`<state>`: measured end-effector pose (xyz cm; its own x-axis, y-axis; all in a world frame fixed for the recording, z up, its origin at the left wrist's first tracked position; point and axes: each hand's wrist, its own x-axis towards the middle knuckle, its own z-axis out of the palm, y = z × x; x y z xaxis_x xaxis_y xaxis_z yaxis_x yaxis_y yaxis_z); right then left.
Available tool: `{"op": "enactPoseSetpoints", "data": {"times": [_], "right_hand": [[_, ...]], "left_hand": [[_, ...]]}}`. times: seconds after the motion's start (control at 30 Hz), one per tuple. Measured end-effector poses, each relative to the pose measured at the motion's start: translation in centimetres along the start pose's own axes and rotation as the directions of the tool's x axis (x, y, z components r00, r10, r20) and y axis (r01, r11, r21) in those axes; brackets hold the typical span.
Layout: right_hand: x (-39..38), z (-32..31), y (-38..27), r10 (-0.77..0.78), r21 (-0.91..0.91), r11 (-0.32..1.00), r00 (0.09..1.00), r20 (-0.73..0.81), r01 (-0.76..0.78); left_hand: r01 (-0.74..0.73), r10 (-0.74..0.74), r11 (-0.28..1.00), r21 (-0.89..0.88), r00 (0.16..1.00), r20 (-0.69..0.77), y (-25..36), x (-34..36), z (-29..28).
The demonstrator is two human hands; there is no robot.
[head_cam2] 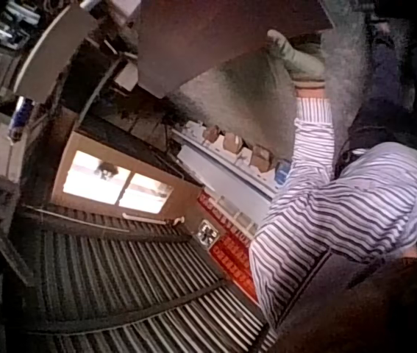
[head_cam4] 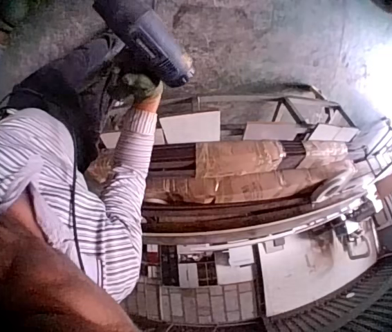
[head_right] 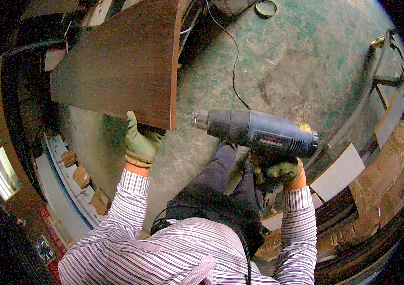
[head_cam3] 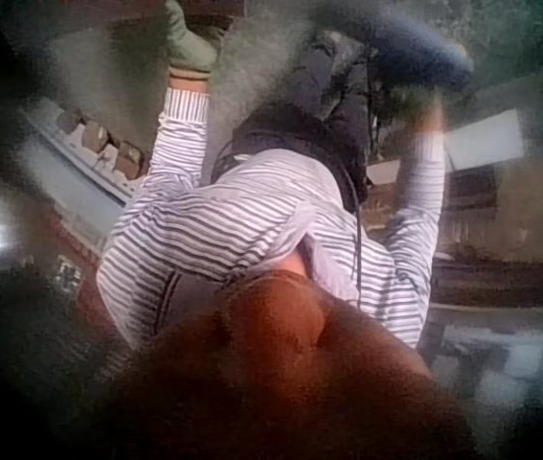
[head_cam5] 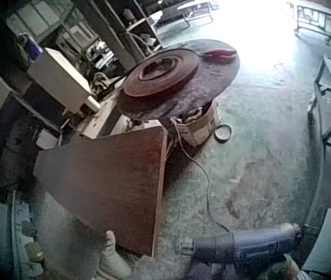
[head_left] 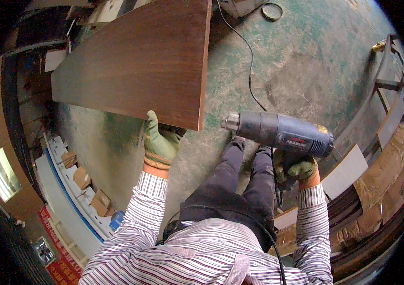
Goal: The person retrieves a heat gun from a box, plugs it in, and uses it to apply heat to the edges of a wooden board. They then use a small red tool to scrape or smooth the heated edges of the board.
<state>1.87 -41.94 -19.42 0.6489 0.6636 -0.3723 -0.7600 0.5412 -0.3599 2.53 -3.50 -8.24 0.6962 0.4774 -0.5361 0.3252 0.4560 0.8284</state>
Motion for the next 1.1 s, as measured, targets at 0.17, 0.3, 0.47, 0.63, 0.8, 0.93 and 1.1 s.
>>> {"op": "enactPoseSetpoints", "data": {"times": [0.17,0.3,0.47,0.63,0.8,0.93,1.1], "right_hand": [[0.3,-1.4,0.0,0.033,-0.034,0.999,0.998,0.060,-0.031],[0.3,-0.8,-0.3,0.124,-0.045,0.992,0.980,0.158,-0.118],[0.5,0.7,-0.6,0.078,-0.011,0.997,0.996,0.049,-0.078],[0.7,0.6,-1.0,0.144,-0.019,0.990,0.982,0.124,-0.143],[0.6,-0.1,-0.1,0.096,0.002,0.995,0.979,0.178,-0.097],[1.3,-1.0,0.1,0.030,0.003,1.000,0.995,0.100,-0.030],[1.4,-0.9,0.1,-0.009,0.027,1.000,0.998,0.069,0.007]], "left_hand": [[0.010,-0.010,1.000,-0.012,1.000,-0.005,0.1,-0.1,0.1],[0.025,-0.024,0.999,-0.043,0.999,0.020,0.2,-0.1,0.4],[0.004,-0.003,0.999,-0.046,1.000,0.016,0.0,-0.1,0.2],[0.063,-0.061,0.997,-0.047,0.997,0.038,0.2,0.1,-0.5],[0.072,-0.068,0.993,-0.092,0.997,0.042,-0.1,0.4,-1.3],[0.075,-0.072,0.993,-0.091,0.997,0.037,-0.2,0.4,-1.5],[0.055,-0.051,0.995,-0.082,0.998,0.043,-0.1,0.3,-1.2]]}}
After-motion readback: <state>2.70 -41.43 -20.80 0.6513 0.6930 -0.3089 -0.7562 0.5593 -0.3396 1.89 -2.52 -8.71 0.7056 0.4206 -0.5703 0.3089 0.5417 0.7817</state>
